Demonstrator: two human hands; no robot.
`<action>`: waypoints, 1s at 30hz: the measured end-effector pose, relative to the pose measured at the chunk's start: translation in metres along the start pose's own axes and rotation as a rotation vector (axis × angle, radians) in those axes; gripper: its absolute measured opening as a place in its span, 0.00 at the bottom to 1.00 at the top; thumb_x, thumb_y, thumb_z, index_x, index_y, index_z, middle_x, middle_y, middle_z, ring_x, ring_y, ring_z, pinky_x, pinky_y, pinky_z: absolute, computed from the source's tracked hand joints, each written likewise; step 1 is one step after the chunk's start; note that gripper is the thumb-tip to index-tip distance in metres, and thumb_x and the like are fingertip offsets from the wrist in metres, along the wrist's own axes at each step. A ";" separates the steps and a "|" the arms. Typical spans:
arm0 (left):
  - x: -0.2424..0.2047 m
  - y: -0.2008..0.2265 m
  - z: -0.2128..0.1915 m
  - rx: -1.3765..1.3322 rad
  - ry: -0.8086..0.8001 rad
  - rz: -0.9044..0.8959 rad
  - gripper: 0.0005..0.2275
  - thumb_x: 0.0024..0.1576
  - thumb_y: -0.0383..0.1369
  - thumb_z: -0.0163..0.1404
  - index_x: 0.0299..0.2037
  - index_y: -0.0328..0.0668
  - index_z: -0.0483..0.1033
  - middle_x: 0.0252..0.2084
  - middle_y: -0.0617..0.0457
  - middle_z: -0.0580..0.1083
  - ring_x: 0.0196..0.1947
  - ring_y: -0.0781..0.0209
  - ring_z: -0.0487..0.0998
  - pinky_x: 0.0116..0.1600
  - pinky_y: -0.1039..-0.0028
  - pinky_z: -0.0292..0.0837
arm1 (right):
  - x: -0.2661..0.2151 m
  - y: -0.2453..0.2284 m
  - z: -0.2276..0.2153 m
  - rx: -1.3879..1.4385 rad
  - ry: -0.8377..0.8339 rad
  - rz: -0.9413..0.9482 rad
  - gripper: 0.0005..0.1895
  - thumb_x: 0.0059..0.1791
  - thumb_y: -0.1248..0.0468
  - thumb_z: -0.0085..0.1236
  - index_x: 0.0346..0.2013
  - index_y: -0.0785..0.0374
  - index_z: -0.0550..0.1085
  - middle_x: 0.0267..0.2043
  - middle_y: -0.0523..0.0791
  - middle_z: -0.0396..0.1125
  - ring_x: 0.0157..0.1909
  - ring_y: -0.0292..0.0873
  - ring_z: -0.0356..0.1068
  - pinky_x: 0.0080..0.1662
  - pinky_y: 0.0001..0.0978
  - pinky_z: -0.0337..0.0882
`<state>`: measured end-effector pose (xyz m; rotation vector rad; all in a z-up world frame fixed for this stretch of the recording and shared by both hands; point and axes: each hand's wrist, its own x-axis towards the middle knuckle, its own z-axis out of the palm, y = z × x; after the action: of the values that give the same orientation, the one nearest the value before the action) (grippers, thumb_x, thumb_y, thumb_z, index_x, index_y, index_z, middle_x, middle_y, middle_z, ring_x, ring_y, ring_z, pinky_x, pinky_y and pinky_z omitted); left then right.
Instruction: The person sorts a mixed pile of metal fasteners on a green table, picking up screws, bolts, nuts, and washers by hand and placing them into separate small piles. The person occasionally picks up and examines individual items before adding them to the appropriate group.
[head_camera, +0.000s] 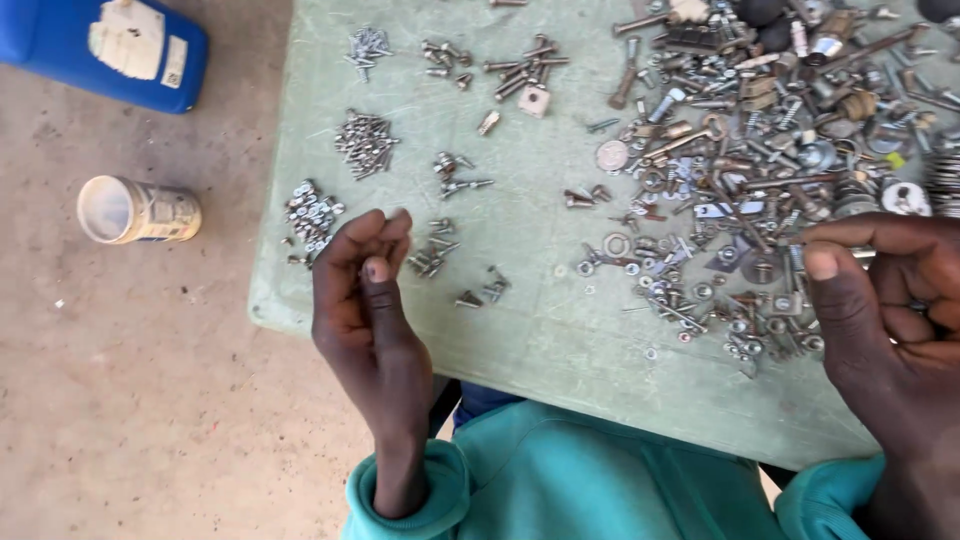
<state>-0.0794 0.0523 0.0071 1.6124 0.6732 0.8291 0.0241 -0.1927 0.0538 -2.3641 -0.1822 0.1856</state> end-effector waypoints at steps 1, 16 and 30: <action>0.003 -0.001 -0.004 0.008 0.010 0.003 0.12 0.70 0.29 0.36 0.58 0.33 0.68 0.55 0.41 0.75 0.60 0.51 0.78 0.68 0.63 0.78 | 0.001 0.003 0.003 0.007 -0.009 -0.007 0.09 0.67 0.66 0.54 0.59 0.69 0.72 0.24 0.43 0.47 0.25 0.34 0.48 0.31 0.26 0.47; 0.100 -0.033 0.055 0.869 -0.363 0.502 0.12 0.57 0.25 0.58 0.48 0.43 0.71 0.43 0.46 0.72 0.42 0.43 0.67 0.42 0.57 0.65 | 0.001 0.019 0.001 0.121 0.052 -0.002 0.07 0.69 0.67 0.56 0.60 0.68 0.72 0.33 0.42 0.56 0.33 0.31 0.50 0.40 0.21 0.54; 0.088 -0.025 0.084 0.982 -0.578 0.618 0.33 0.37 0.08 0.45 0.56 0.42 0.71 0.42 0.40 0.70 0.42 0.36 0.70 0.40 0.52 0.71 | 0.005 0.022 -0.008 0.113 0.066 -0.115 0.06 0.64 0.70 0.54 0.54 0.70 0.74 0.18 0.41 0.44 0.21 0.31 0.40 0.30 0.27 0.40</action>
<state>0.0405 0.0780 -0.0128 2.8854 0.1155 0.3778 0.0321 -0.2134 0.0436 -2.2365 -0.2682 0.0603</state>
